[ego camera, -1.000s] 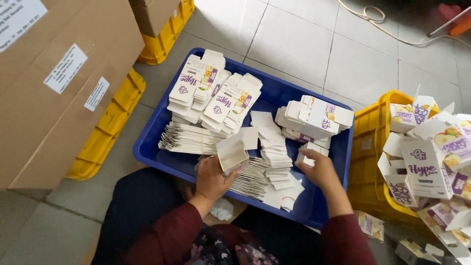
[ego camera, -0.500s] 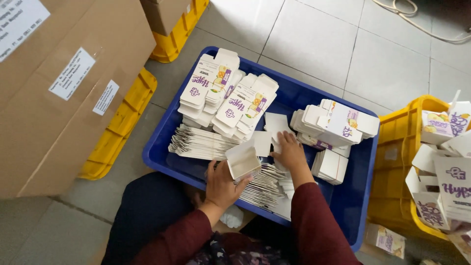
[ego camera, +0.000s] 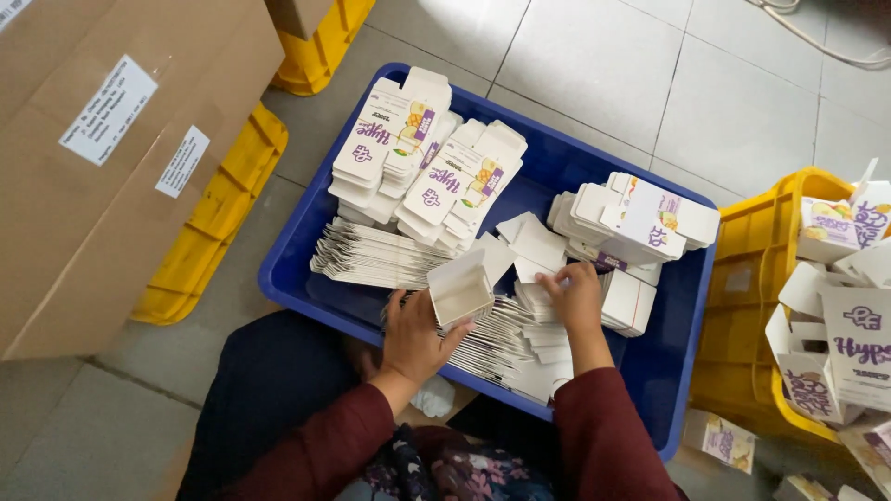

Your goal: Folding flat cardboard templates into small product boxes by hand.

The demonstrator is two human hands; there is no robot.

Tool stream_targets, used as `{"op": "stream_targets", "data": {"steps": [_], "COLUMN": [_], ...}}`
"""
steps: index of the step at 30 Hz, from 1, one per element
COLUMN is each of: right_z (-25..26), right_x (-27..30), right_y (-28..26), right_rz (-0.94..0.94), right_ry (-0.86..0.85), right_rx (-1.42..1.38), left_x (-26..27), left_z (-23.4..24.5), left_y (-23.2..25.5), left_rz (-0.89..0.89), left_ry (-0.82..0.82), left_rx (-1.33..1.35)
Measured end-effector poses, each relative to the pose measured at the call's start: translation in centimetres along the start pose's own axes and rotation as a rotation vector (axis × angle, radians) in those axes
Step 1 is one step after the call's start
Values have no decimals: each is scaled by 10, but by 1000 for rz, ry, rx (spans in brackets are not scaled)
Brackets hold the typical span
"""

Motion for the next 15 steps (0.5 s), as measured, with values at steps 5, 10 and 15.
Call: {"op": "stream_targets", "data": {"steps": [5,10,15], "right_z": [-1,-49,-17], "right_x": [-5,-11,-7], "right_y": [-8,48,36], "right_rz": [-362,-601,-584], "right_ry": [-8,-13,-71], "right_rx": [21,-258,-523], "left_x": [0,-1,0], "left_z": [0,2,0], "left_y": [-1,1,-1], "left_rz": [7,-16,-17], "left_ry": [-17,23,35], "left_rx": [-4,17,18]}}
Point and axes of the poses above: each hand's wrist, its own x-axis away from the middle knuckle, its own z-axis out of the back of the hand, y = z × x, the point moved 3 cm from there along -x, towards the middle knuckle, and after that the axes turned 14 degrees about y, right-handed, at the moved point
